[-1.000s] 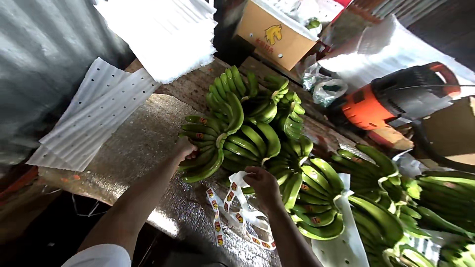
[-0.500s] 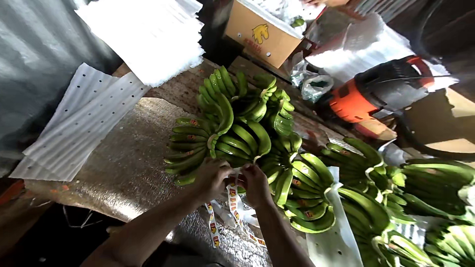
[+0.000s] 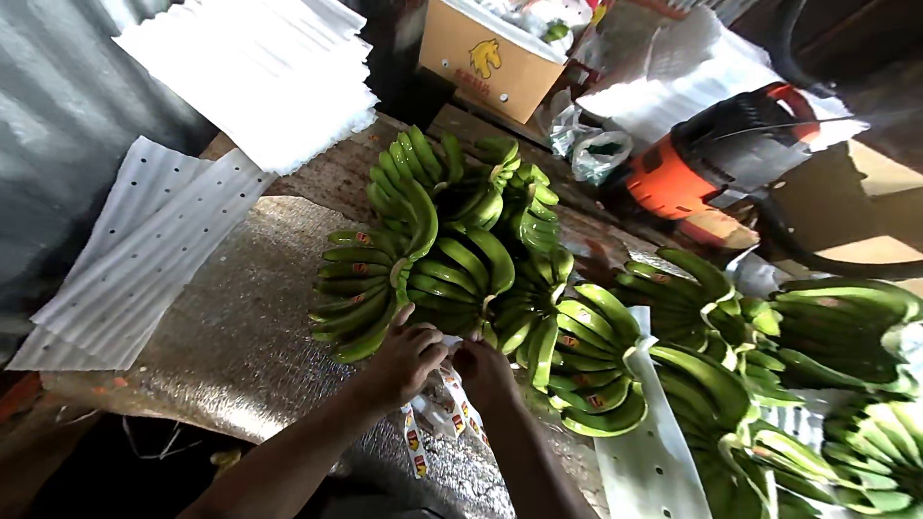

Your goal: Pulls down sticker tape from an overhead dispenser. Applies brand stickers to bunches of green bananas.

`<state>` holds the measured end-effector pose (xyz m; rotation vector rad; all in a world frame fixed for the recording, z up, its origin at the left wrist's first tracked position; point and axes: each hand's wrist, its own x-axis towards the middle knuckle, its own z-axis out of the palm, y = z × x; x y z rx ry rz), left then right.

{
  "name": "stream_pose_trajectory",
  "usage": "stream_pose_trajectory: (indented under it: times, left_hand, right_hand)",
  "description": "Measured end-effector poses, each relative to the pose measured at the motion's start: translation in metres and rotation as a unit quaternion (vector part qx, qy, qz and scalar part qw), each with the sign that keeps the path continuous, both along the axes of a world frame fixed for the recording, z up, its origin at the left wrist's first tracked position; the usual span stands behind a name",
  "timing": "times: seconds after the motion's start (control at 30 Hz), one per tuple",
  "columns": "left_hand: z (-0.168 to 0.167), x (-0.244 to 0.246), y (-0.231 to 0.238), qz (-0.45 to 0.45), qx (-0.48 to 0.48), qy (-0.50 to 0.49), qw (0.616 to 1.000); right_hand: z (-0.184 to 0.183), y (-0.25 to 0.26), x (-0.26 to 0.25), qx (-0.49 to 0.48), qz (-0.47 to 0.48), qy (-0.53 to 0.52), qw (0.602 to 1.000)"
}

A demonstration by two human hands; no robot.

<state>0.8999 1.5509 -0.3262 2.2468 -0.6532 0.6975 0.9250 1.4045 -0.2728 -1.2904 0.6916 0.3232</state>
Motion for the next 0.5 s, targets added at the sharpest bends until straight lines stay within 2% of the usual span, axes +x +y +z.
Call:
stream_pose_trajectory:
  times: [0.07,0.13,0.2,0.27,0.3,0.4,0.5]
  left_hand:
    - [-0.002,-0.002,0.001,0.000,-0.070,0.043,0.997]
    - [0.006,-0.005,0.008,0.044,-0.209,0.191,0.958]
    - [0.017,-0.001,0.028,0.136,-0.340,0.374,0.852]
    - [0.010,0.009,0.049,0.222,-0.464,0.448,0.731]
    - [0.003,0.014,0.059,0.252,-0.501,0.466,0.684]
    - [-0.011,0.025,0.081,0.290,-0.529,0.527,0.599]
    - [-0.020,0.031,0.092,0.289,-0.543,0.568,0.547]
  right_hand:
    - [-0.001,-0.002,-0.002,0.000,-0.025,0.008,1.000]
    - [-0.006,-0.011,-0.002,-0.012,-0.036,-0.022,0.999]
    - [-0.005,-0.024,-0.001,-0.035,-0.039,-0.059,0.997]
    - [-0.002,-0.037,0.000,-0.049,-0.032,-0.084,0.995]
    - [0.000,-0.040,0.001,-0.053,-0.029,-0.096,0.994]
    - [-0.002,-0.048,0.004,-0.111,0.031,-0.152,0.982]
    - [0.003,-0.048,0.006,-0.215,0.132,-0.154,0.955]
